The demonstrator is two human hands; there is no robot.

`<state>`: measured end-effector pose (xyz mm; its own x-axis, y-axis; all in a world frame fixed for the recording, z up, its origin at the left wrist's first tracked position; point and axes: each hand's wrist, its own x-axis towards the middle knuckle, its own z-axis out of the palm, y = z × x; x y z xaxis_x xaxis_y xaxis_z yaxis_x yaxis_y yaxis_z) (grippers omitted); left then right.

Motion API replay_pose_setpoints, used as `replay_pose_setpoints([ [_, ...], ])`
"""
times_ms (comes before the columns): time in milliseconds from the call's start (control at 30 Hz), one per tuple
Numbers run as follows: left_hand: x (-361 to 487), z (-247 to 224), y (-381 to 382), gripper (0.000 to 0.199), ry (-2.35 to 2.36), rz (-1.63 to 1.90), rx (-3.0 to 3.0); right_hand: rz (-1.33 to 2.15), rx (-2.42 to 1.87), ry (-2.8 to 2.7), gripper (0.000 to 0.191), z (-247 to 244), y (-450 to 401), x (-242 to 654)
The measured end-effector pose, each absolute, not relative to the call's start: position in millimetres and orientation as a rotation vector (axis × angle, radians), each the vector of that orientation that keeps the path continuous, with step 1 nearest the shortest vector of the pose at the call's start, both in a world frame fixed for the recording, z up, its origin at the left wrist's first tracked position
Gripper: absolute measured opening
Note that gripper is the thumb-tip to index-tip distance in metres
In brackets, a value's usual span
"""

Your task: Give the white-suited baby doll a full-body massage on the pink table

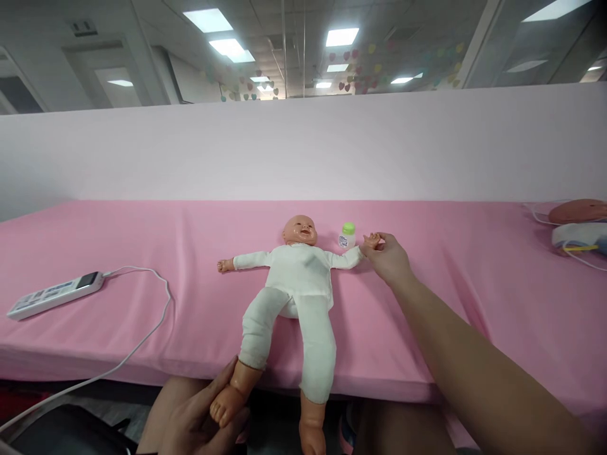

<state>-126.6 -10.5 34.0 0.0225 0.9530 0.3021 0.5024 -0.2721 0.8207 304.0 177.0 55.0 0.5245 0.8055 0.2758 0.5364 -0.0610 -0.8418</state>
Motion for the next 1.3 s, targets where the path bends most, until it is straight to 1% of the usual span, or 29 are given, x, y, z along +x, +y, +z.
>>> replay_pose_setpoints([
  [67, -122.7, 38.1, -8.0, 0.049, 1.475, 1.236, 1.781, 0.212, -1.639, -1.213, 0.067, 63.5, 167.5, 282.6],
  [100, -120.2, 40.5, -6.3, 0.050, 1.478, 1.249, 1.755, 0.149, -1.543, -1.293, 0.065, 67.1, 162.2, 270.2],
  [167, -114.3, 46.4, -1.6, 0.054, 1.508, 1.242, 1.687, 0.004, -1.368, -1.486, 0.048, 71.8, 152.0, 245.7],
  [267, -103.5, 57.0, 9.7, 0.064, 1.561, 1.212, 1.589, -0.101, -1.212, -1.783, 0.033, 72.8, 141.2, 218.8],
  [400, -87.7, 67.4, 33.1, 0.073, 1.386, 1.231, 1.507, -0.058, -1.039, -2.095, 0.031, 70.7, 137.3, 210.5],
  [500, -79.3, 70.5, 52.4, 0.074, 1.260, 1.291, 1.461, 0.008, -0.979, -2.224, 0.028, 72.5, 137.3, 216.9],
  [600, -74.3, 75.4, 67.8, 0.072, 1.200, 1.330, 1.450, 0.088, -0.992, -2.279, 0.018, 76.8, 136.2, 223.1],
  [767, -67.5, 86.7, 81.7, 0.060, 1.163, 1.345, 1.448, 0.168, -0.998, -2.295, 0.014, 81.0, 134.4, 225.3],
  [833, -66.5, 87.0, 81.3, 0.061, 1.166, 1.333, 1.460, 0.161, -0.974, -2.277, 0.013, 80.0, 134.9, 225.6],
  [933, -69.5, 81.6, 70.6, 0.068, 1.229, 1.307, 1.491, 0.174, -0.956, -2.132, 0.017, 76.2, 137.2, 226.8],
  [1033, -77.5, 73.1, 49.0, 0.068, 1.297, 1.249, 1.575, 0.258, -1.032, -1.905, 0.023, 71.0, 141.4, 227.8],
  [1133, -87.1, 65.9, 25.1, 0.064, 1.345, 1.188, 1.641, 0.355, -1.127, -1.677, 0.031, 67.2, 147.2, 230.3],
  [1233, -95.4, 61.7, 7.9, 0.058, 1.360, 1.102, 1.645, 0.411, -1.222, -1.446, 0.047, 66.8, 155.1, 241.9],
  [1300, -100.0, 60.1, 1.5, 0.052, 1.325, 1.049, 1.615, 0.428, -1.305, -1.315, 0.054, 67.1, 161.8, 257.2],
])
